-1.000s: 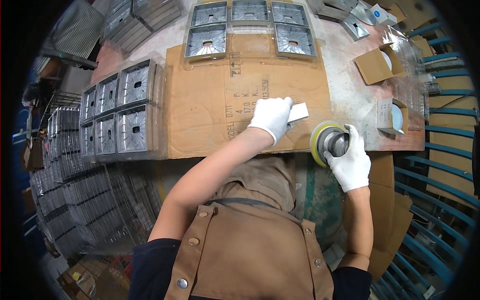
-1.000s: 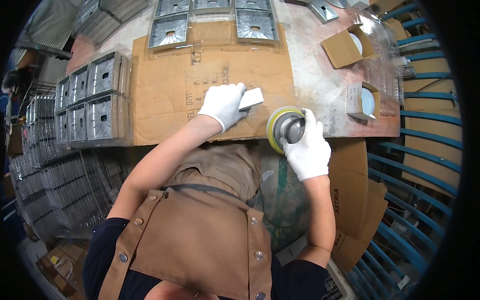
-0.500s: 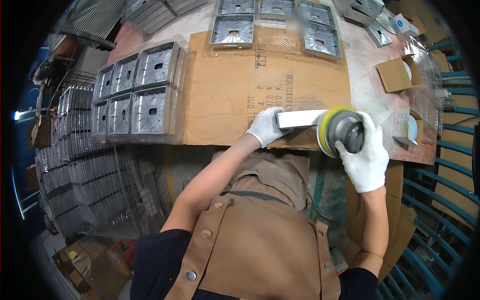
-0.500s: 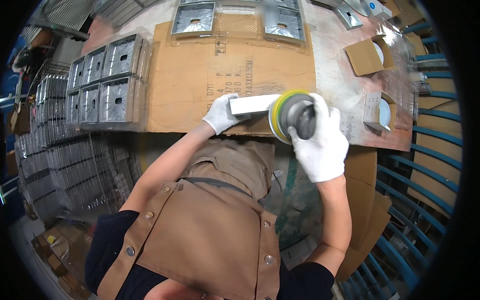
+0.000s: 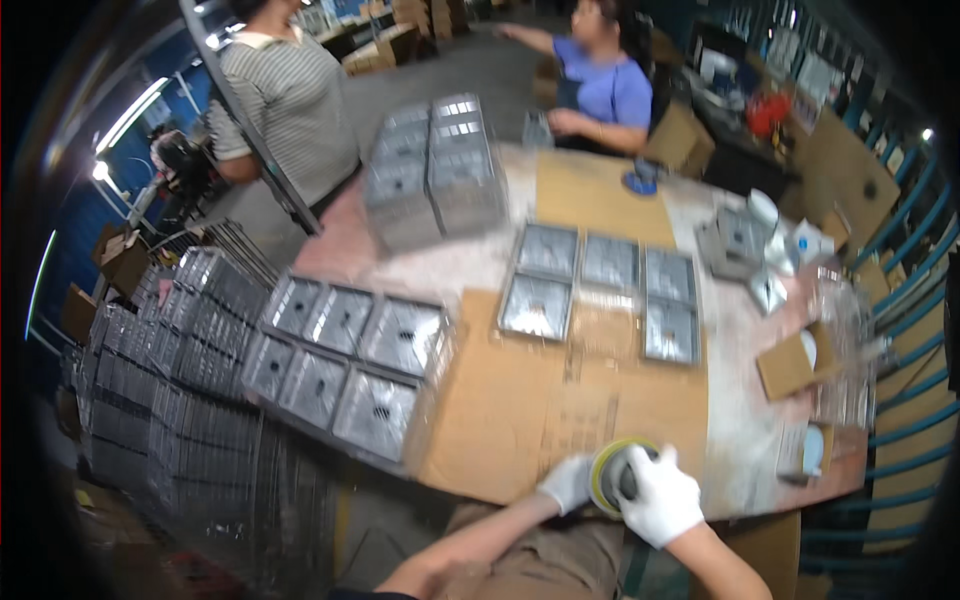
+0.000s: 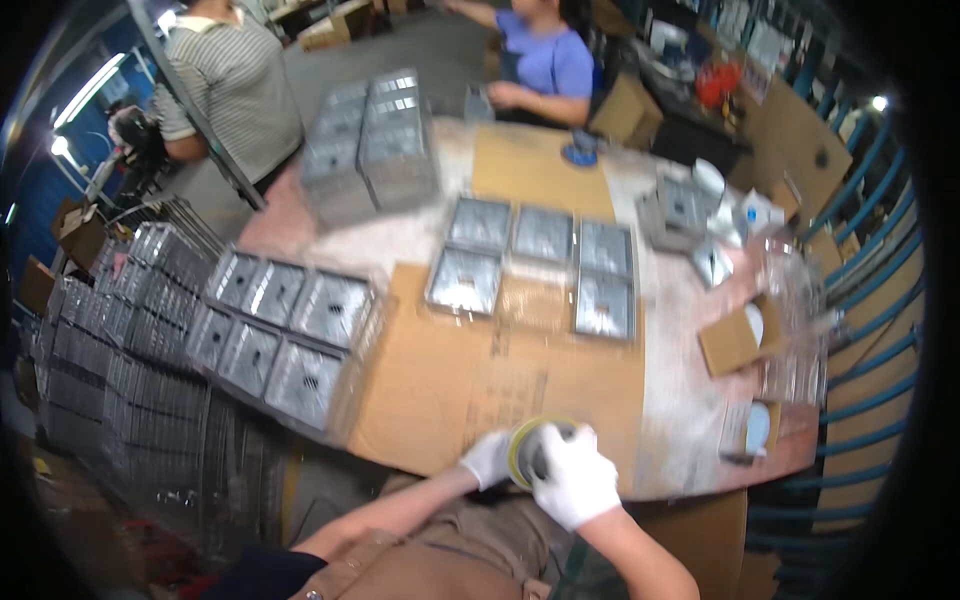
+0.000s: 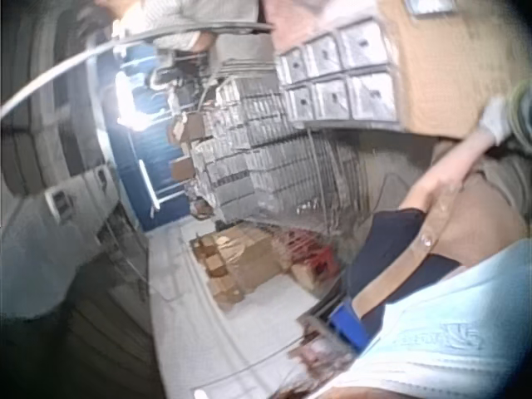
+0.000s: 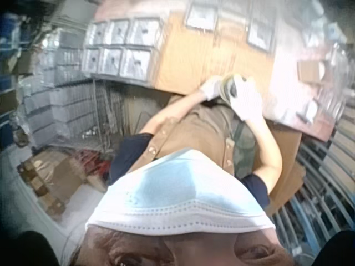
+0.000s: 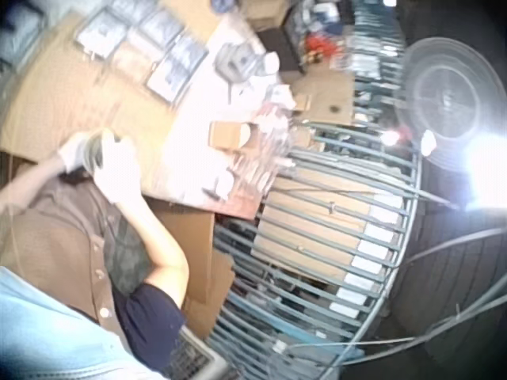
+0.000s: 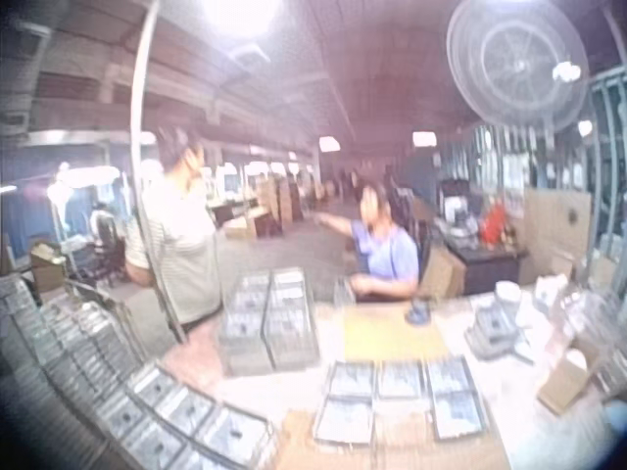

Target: Grinding the edges and surfaces of square metal components using a hand-held power grinder.

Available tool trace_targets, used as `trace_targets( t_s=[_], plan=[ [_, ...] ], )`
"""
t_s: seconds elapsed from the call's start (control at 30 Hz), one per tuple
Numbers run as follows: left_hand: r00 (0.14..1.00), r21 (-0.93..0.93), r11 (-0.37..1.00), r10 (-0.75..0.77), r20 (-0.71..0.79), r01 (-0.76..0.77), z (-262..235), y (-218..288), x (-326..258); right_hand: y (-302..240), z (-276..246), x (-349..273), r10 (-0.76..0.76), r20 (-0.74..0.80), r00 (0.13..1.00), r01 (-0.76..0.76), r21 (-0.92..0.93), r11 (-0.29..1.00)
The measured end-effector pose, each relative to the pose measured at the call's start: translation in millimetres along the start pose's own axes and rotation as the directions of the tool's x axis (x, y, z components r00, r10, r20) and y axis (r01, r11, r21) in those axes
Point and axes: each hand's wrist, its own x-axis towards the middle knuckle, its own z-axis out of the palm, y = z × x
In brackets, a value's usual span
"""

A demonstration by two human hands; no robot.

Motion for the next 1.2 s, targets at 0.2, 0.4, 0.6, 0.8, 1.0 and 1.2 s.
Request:
trace_targets(
  t_s=[0.2, 0.4, 0.6, 0.8, 1.0, 1.2],
  plan=[
    [0.989, 0.015, 0.992, -0.126, -0.073, 0.127, -27, 29, -11, -4, -13, -15, 0.075, 0.032, 0.997, -0.073, -0.054, 0.996],
    [0.997, 0.170, 0.983, -0.079, 0.026, 0.074, -17, 6, 5, -13, -9, 5, 0.037, 0.059, 0.998, -0.033, -0.064, 0.997],
    [0.998, -0.031, 0.999, -0.029, -0.054, 0.027, -22, 15, -2, 78, -13, -13, 0.223, -0.204, 0.953, -0.234, -0.031, 0.972],
    [0.996, -0.021, 1.000, 0.005, -0.088, -0.006, -27, 13, -4, 135, 27, -19, 0.565, -0.248, 0.787, -0.320, 0.620, 0.716],
    [1.000, 0.194, 0.981, -0.009, -0.015, 0.011, -21, 7, -7, 156, 83, 2, 0.583, -0.441, 0.683, -0.411, 0.428, 0.805],
    [0.999, 0.169, 0.985, 0.030, -0.046, -0.022, -17, -4, -4, 144, 96, 18, 0.557, -0.372, 0.742, -0.499, 0.249, 0.830]
  ],
)
